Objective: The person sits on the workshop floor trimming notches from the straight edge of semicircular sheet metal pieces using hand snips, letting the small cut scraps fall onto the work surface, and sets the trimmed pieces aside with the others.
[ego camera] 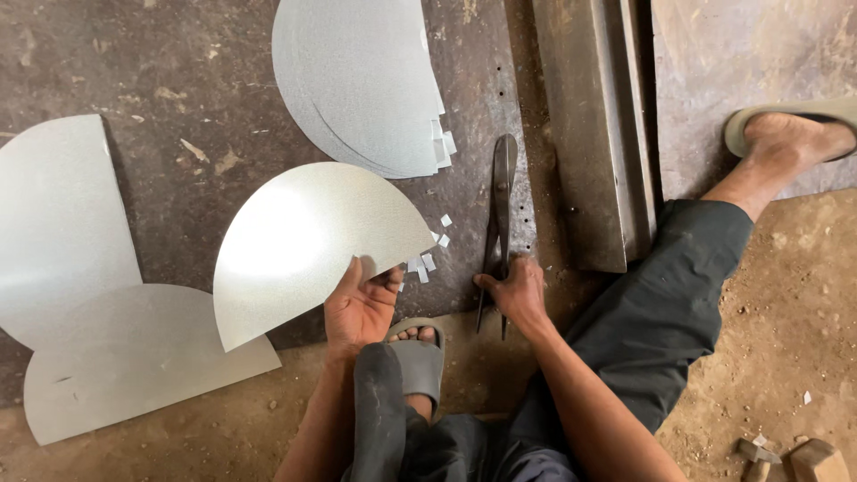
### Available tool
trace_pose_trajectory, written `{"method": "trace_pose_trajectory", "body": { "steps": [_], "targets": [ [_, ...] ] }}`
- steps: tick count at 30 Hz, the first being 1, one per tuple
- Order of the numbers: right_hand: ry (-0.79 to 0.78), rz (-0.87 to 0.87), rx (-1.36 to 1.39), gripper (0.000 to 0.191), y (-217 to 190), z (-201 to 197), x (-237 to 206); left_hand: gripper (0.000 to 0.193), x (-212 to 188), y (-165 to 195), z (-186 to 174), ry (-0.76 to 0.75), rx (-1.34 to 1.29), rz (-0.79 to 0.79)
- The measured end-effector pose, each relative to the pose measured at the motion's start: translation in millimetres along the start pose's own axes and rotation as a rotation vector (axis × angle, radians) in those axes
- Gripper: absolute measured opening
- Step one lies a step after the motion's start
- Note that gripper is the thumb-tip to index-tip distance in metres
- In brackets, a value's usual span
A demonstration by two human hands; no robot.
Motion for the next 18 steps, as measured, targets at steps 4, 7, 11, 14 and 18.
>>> {"method": "trace_pose_trajectory", "body": {
  "steps": [4, 7, 11, 14, 18],
  "targets": [
    [-0.092, -0.093, 0.301, 0.036, 7, -3, -2, 0.032, 0, -4, 13, -0.008, -0.019, -0.018],
    [-0.298, -0.11, 0.701, 0.019, 3, -10, -12, 0.034, 0, 1, 21, -0.018, 0.103, 0.035],
    [-0.3, 0.074, 0.715, 0.017, -7, -30, -31, 0.038, 1, 9, 35, -0.062, 0.239, 0.116],
    [-0.208, -0.142, 0.644, 0.024, -29, -44, -55, 0.036, 4, 18, 53, -0.165, 0.303, 0.158],
    [-0.02, -0.248, 0.704, 0.026, -42, -47, -70, 0.033, 13, 32, 80, -0.267, 0.323, 0.203]
  ]
}}
Point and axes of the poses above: each hand's wrist, its own x-axis towards the middle knuckle, its own z-axis out of the palm, y = z × x, the point moved 4 cm from there along x, towards the middle knuckle, and after that the axes turned 10 degrees about x, right-handed, at the moved point
